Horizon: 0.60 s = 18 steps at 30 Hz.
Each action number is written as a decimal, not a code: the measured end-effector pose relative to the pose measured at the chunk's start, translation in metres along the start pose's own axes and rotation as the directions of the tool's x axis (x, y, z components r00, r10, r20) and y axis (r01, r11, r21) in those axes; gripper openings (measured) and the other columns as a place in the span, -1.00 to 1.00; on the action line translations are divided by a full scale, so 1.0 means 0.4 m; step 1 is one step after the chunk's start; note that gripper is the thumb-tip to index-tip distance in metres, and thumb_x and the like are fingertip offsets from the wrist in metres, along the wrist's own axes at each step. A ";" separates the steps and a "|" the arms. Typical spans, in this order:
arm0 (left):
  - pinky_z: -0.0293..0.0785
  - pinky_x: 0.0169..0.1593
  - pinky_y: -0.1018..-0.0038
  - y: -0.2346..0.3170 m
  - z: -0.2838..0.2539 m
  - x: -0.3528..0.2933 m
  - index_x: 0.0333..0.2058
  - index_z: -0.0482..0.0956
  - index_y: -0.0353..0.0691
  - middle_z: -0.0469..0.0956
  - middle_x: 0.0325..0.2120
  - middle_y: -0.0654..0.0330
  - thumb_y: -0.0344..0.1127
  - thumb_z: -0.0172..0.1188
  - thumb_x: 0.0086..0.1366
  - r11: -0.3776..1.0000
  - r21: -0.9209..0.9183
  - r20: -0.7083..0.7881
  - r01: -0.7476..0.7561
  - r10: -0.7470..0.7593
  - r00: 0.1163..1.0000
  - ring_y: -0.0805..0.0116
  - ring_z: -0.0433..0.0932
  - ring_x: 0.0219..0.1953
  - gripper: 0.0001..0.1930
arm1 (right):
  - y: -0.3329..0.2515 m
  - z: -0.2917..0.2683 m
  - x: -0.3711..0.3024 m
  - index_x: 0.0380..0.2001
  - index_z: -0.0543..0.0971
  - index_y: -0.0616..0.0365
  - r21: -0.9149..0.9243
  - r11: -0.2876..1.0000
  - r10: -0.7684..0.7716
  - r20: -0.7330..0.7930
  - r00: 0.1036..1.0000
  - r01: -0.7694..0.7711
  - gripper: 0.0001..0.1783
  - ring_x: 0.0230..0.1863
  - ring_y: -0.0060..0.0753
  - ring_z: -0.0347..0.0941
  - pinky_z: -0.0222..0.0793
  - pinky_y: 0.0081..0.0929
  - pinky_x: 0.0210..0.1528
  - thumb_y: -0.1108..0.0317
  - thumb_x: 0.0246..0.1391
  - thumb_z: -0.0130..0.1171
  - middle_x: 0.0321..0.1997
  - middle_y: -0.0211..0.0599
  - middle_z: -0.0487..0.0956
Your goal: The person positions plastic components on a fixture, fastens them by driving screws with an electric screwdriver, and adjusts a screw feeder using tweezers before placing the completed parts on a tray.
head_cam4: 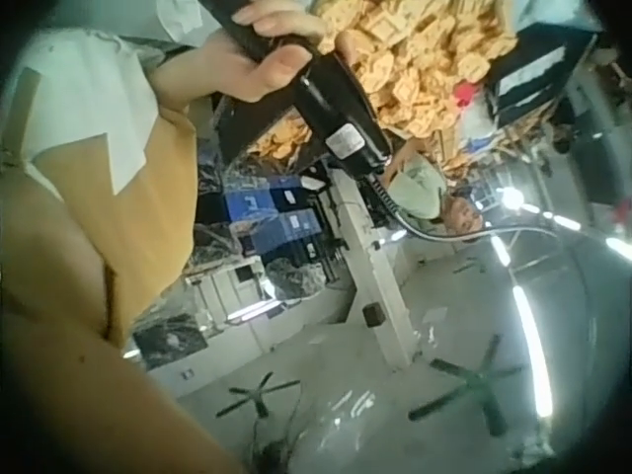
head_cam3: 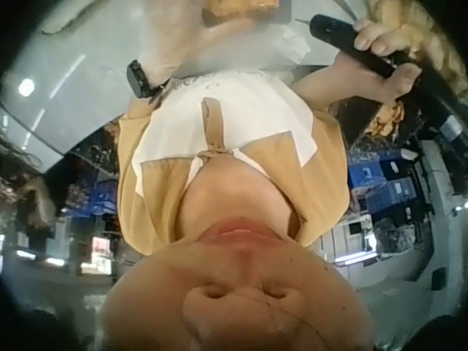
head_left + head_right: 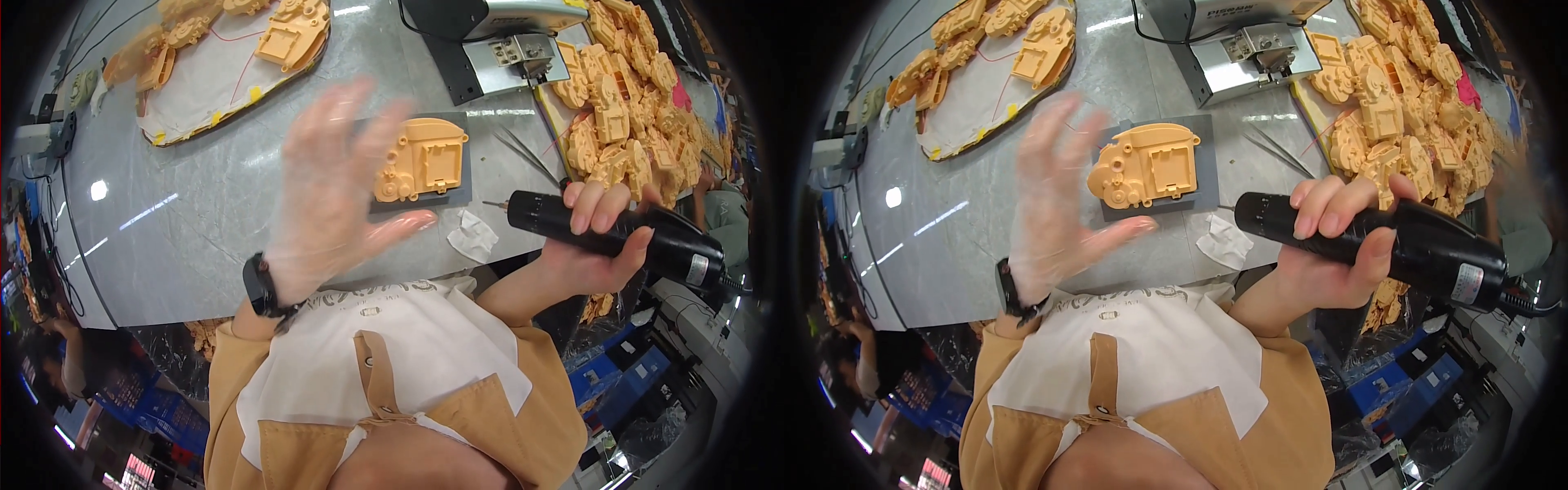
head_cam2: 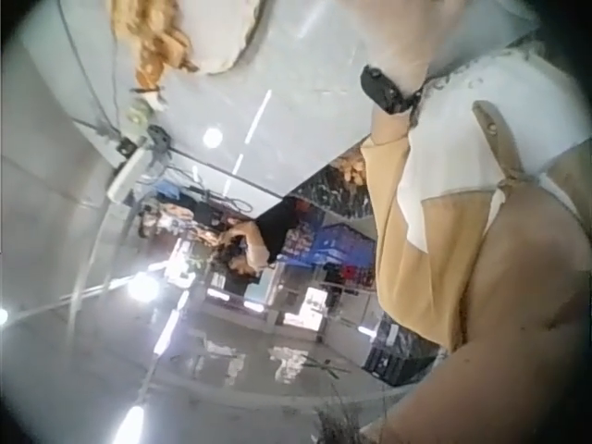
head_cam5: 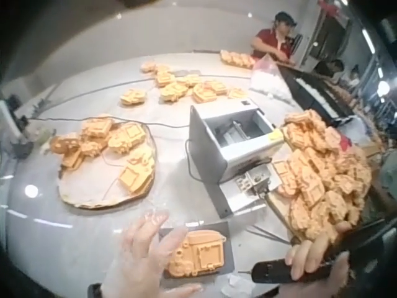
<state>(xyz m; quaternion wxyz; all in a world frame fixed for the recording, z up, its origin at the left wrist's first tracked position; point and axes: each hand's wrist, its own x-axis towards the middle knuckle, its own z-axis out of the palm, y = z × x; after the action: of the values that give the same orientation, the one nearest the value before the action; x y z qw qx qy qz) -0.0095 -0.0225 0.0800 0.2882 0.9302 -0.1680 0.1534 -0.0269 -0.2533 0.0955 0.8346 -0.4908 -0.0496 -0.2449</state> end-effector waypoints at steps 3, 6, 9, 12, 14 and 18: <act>0.19 0.11 0.24 -0.012 0.057 0.015 0.13 0.15 -0.20 0.26 0.01 0.05 -0.01 0.37 -0.16 0.973 0.040 0.371 -0.229 0.198 0.907 0.10 0.25 0.07 -0.11 | -0.001 0.008 0.006 0.05 0.19 0.11 0.013 1.000 -0.001 -0.007 1.000 0.001 -0.49 -0.67 -0.48 0.22 0.21 -0.35 -0.42 0.07 0.11 -0.08 -0.60 -0.39 0.29; 0.19 0.13 0.20 -0.034 0.097 -0.002 0.13 0.16 -0.17 0.26 0.02 0.09 -0.12 0.40 -0.19 0.975 -0.119 0.366 -0.190 0.221 0.904 0.07 0.26 0.07 -0.11 | -0.002 -0.004 0.008 0.05 0.24 0.08 0.000 1.000 -0.028 0.111 0.993 0.028 -0.52 -0.61 -0.50 0.20 0.16 -0.37 -0.36 0.07 0.14 -0.12 -0.58 -0.42 0.28; 0.17 0.16 0.17 -0.031 0.095 -0.004 0.15 0.16 -0.14 0.24 0.09 0.08 -0.24 0.42 -0.25 0.979 -0.106 0.357 -0.177 0.203 0.912 0.05 0.24 0.13 -0.08 | 0.027 -0.012 0.071 -0.17 0.37 0.09 -0.097 0.995 -0.012 0.057 0.998 0.017 -0.72 -0.56 -0.47 0.21 0.16 -0.35 -0.27 0.19 0.11 -0.12 -0.61 -0.45 0.27; 0.20 0.15 0.16 -0.035 0.096 -0.021 0.15 0.16 -0.14 0.26 0.08 0.08 -0.25 0.43 -0.26 0.977 -0.126 0.297 -0.171 0.202 0.933 0.05 0.27 0.11 -0.08 | 0.036 0.010 0.161 -0.39 0.39 0.10 -0.167 0.983 -0.083 -0.011 0.996 0.080 -0.86 -0.57 -0.44 0.25 0.20 -0.33 -0.29 0.28 0.07 -0.08 -0.63 -0.42 0.29; 0.19 0.15 0.19 -0.041 0.102 -0.052 0.15 0.15 -0.14 0.24 0.06 0.09 -0.17 0.43 -0.26 0.992 -0.103 0.239 -0.071 0.094 0.967 0.00 0.25 0.09 -0.06 | 0.033 0.033 0.205 -0.02 0.24 0.22 0.038 0.967 -0.256 0.142 0.956 0.253 -0.57 -0.69 -0.48 0.26 0.25 -0.50 -0.55 0.56 -0.02 -0.03 -0.68 -0.34 0.34; 0.13 0.19 0.17 -0.068 0.096 -0.061 0.16 0.14 -0.14 0.22 0.09 0.06 -0.14 0.44 -0.25 0.994 -0.106 0.130 -0.017 0.031 0.991 -0.05 0.19 0.13 -0.05 | 0.065 0.116 0.291 -0.20 0.35 0.30 -0.400 0.832 -0.343 0.173 0.923 0.384 -0.68 -0.70 -0.50 0.26 0.27 -0.50 -0.54 0.59 -0.12 0.05 -0.65 -0.35 0.35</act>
<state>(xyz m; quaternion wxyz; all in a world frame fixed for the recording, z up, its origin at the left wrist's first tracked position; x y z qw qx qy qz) -0.0133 -0.0183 0.0273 0.3227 0.9198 -0.2057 0.0863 0.0943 -0.2457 0.1363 0.6416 -0.6539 -0.1265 -0.3806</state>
